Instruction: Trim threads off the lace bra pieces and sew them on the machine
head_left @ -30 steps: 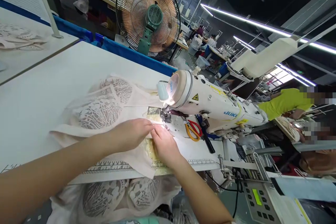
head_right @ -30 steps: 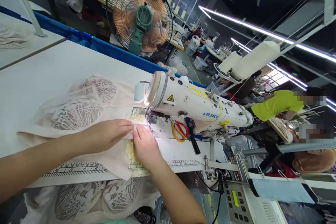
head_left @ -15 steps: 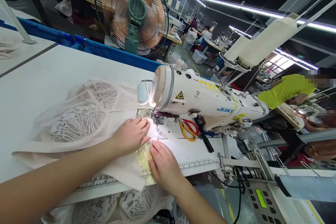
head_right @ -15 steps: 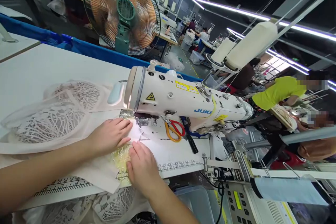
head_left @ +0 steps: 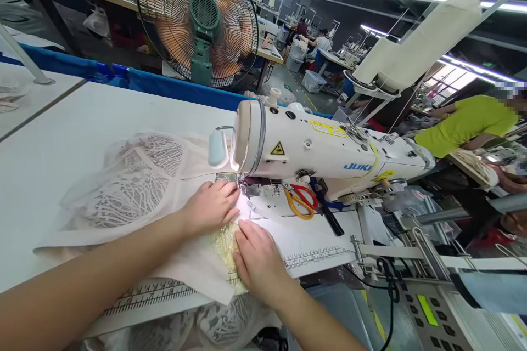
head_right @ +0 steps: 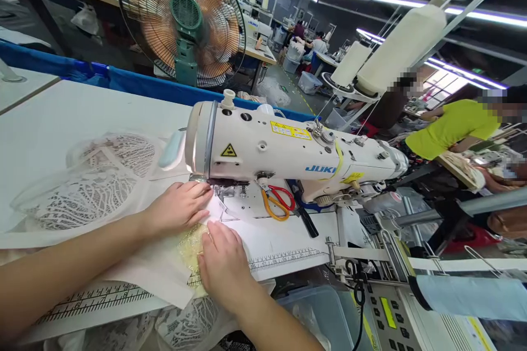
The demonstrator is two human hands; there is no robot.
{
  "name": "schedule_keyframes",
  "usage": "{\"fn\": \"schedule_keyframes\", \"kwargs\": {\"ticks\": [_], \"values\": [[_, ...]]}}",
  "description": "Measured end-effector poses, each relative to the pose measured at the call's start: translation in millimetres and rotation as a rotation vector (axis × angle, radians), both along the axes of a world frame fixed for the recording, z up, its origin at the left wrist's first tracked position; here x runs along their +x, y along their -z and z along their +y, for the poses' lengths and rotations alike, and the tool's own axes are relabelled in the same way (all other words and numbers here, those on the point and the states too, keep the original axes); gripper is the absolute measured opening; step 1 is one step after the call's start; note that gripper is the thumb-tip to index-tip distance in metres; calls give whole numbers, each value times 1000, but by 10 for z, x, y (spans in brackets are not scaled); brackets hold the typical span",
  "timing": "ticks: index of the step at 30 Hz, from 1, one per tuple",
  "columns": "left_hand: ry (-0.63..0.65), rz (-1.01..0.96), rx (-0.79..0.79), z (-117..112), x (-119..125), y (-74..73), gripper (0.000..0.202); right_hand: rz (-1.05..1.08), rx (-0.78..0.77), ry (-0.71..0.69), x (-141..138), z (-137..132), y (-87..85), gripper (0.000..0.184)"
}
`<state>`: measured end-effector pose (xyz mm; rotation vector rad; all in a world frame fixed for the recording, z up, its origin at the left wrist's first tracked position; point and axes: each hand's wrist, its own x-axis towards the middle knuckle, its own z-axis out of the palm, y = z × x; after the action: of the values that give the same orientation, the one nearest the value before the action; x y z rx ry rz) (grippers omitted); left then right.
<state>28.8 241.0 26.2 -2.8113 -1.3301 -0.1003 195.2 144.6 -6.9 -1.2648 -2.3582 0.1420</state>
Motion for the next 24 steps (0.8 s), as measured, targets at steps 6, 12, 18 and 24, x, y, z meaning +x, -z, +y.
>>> {"fn": "schedule_keyframes", "kwargs": {"ticks": [6,12,18,24], "values": [[35,0,-16,-19,3,-6,33,-7,17,13,-11,-5,5,33],[60,22,23,96,-30,4,33,-24,15,35,-89,76,-9,34],[101,50,124,119,-40,-57,26,-18,23,69,-178,141,17,33],[172,75,164,-231,-68,18,31,42,70,38,-177,173,0,34]]}}
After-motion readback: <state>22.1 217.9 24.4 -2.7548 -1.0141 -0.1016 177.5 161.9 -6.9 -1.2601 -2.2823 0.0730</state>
